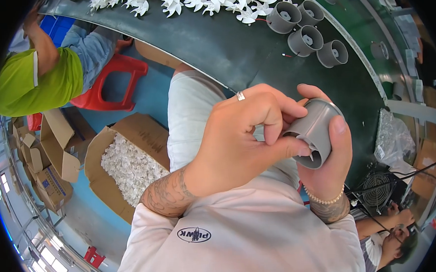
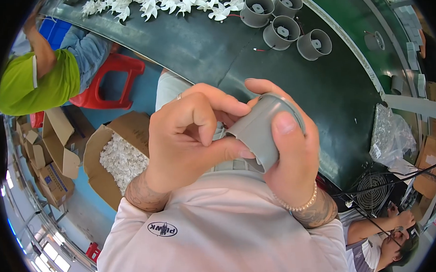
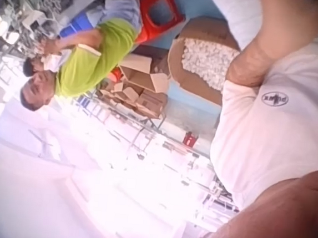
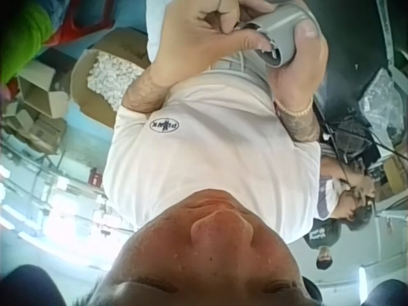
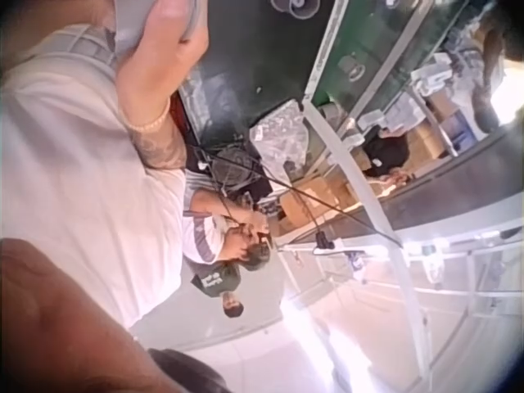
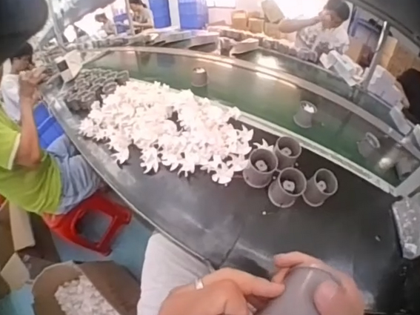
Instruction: The person assembles small plastic components by hand, inserting white pieces into grey housings on a production line.
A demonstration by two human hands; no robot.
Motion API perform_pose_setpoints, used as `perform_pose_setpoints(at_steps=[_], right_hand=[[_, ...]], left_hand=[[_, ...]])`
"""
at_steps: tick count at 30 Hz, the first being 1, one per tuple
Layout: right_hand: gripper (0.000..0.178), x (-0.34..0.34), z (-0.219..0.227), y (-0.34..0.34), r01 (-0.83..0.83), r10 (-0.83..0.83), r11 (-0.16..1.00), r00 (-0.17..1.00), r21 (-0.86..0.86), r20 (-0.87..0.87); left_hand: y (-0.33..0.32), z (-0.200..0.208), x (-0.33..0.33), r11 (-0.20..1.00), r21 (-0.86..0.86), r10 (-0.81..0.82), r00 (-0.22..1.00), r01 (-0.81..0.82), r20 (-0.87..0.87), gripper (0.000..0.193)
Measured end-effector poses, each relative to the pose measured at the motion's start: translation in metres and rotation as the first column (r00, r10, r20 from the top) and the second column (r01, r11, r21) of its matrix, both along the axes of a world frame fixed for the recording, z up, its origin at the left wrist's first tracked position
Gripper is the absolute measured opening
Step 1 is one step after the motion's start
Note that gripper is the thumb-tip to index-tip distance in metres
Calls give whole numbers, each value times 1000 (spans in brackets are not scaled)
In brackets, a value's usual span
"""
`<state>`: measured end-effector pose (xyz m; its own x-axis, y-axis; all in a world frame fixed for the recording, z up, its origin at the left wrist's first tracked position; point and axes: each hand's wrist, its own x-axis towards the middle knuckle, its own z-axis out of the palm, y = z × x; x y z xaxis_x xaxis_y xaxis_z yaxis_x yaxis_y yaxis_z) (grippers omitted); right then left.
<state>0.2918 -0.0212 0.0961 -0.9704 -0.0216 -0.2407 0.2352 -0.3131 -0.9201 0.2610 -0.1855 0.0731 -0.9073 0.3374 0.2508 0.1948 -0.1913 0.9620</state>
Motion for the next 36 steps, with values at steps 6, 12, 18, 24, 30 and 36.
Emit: perform_pose_setpoints(at_steps=[6,12,18,24,30,36], right_hand=[[64,-14,1,19,-117,115,985,993,128,24],[52,-38,4,83,-96,171,817,982,569,-79],[51,-146,-56,275,535,-156,-253,800,806,-580],[63,-189,-101,328,271,-104,-715,871,645,-481],[56,-248,-78,302,285,98,-480,957,830,-272],[32,-224,-39,239,502,36,-221,861,836,-507]], left_hand=[[3,0,-11,995,-77,-61,998,60,-9,31],[4,-23,-22,972,-232,-45,993,19,-107,30],[11,-58,-73,775,-433,304,872,-461,-385,26],[-10,-67,-109,467,-501,381,677,-728,-629,34],[9,-66,-119,369,-576,192,666,-729,-720,31],[19,-72,-122,389,-564,76,636,-728,-768,11]])
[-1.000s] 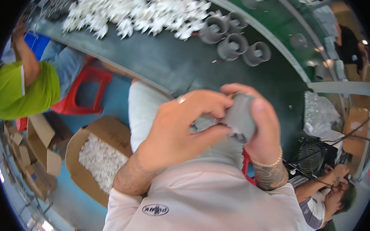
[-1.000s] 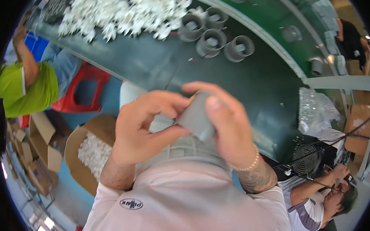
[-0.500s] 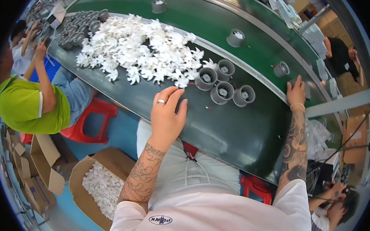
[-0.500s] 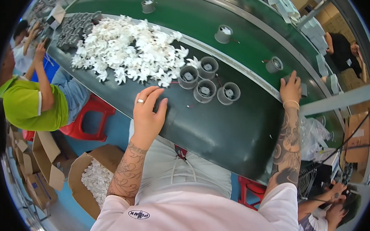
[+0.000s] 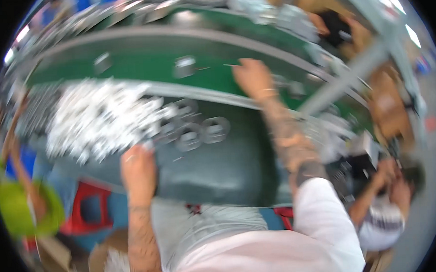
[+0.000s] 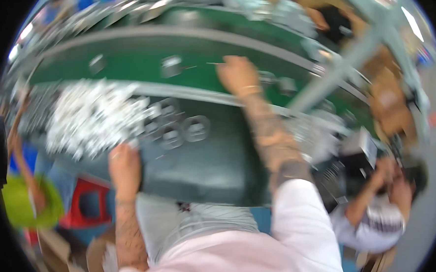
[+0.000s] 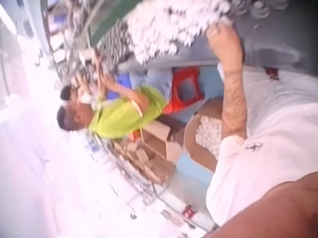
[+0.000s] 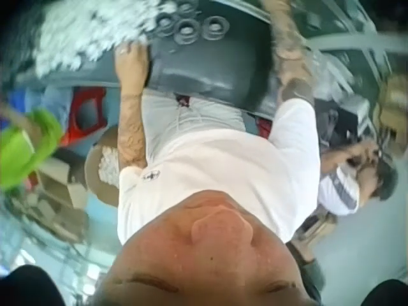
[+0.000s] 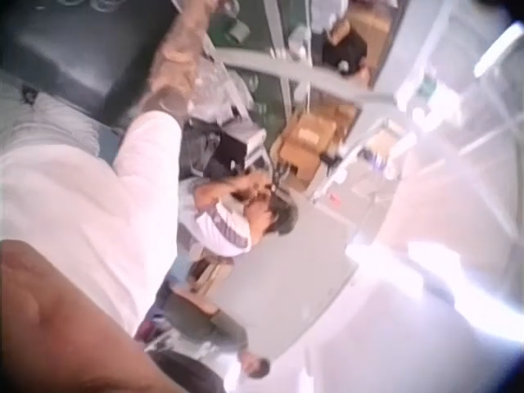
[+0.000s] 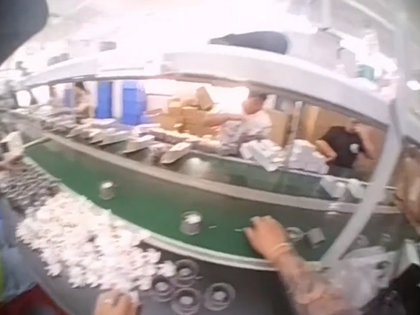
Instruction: The person assembles small plastic components by hand, inserting white pieces into grey housings on a production line.
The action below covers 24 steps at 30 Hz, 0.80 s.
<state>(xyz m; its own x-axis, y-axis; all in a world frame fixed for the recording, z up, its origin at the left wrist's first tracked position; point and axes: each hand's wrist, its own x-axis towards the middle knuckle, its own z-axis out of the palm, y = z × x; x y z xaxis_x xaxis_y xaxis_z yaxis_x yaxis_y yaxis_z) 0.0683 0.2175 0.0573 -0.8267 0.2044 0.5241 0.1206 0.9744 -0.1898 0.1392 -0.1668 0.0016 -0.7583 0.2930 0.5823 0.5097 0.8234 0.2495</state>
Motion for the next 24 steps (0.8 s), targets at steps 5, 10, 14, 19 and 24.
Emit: perform_pose_setpoints(at_steps=[5,10,14,19,24], right_hand=[[26,62,-8,-61,-424,104,620,878,-660,-467],[31,169,0,-111,-122,181,-254,968,-960,-171],[44,215,-12,-131,0,270,-571,944,-821,-188],[55,225,-2,-191,156,427,-524,899,-837,-100],[56,226,6,-223,126,485,-407,869,-905,-97]], left_hand=[[-44,-23,20,992,119,17,987,-37,161,21],[-54,-33,23,988,151,-53,987,30,149,19],[-14,12,47,808,581,-340,881,96,328,14],[5,59,123,486,822,-762,605,296,233,25],[-11,57,139,651,703,-657,676,285,334,22]])
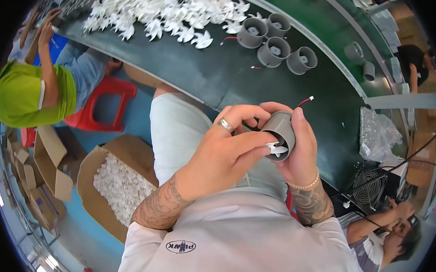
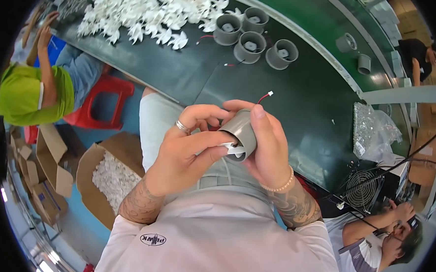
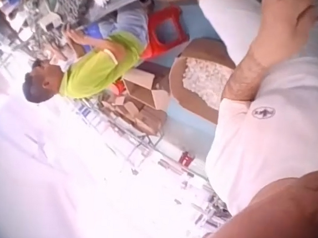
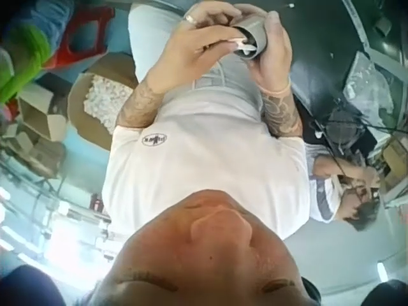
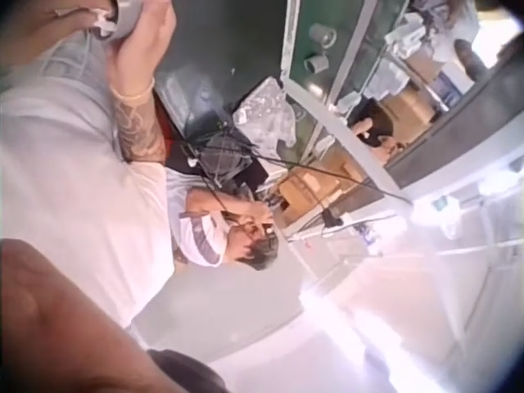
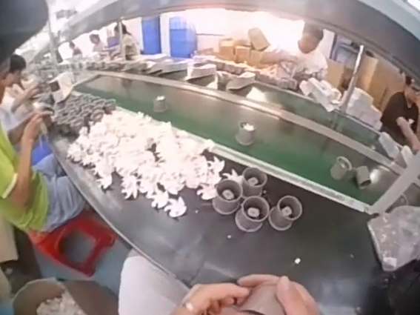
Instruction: The person assembles small plastic components by hand, inserting white pieces into grey housings on a production line.
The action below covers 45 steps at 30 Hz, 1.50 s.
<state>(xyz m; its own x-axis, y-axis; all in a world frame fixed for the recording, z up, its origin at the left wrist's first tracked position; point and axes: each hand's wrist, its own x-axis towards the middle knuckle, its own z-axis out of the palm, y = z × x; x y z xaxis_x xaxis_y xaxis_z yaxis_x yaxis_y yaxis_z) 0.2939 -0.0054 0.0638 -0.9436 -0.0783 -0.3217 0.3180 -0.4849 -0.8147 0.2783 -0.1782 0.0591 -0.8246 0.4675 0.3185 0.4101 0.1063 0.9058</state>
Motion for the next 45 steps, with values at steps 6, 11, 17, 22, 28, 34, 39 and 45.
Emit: perform_pose_setpoints(at_steps=[6,11,17,22,28,34,39,45], right_hand=[[55,3,4,-13,-82,81,995,997,62,11],[55,5,6,-20,-54,57,993,998,102,-27],[55,8,7,-18,-43,67,940,996,337,-59],[53,10,3,-13,-43,109,871,988,489,-108],[46,0,4,4,-340,322,819,939,462,121],[53,-57,7,107,-64,169,848,973,526,-155],[55,-183,11,171,286,148,166,939,944,-311],[70,-272,-46,155,278,233,-427,953,861,-192]], left_hand=[[-7,-14,15,985,102,146,988,-141,-47,20],[-13,-15,17,981,108,173,980,-162,-96,20],[-10,-20,21,974,163,143,986,-156,86,19],[-11,-25,14,952,283,35,959,-118,283,23],[-13,-40,8,902,413,-179,757,-130,629,24],[-20,-44,-17,938,-199,236,942,-285,-238,31],[-15,-61,-100,674,-279,523,708,-684,-474,36],[-12,-59,-129,505,-474,568,692,-721,-446,31]])
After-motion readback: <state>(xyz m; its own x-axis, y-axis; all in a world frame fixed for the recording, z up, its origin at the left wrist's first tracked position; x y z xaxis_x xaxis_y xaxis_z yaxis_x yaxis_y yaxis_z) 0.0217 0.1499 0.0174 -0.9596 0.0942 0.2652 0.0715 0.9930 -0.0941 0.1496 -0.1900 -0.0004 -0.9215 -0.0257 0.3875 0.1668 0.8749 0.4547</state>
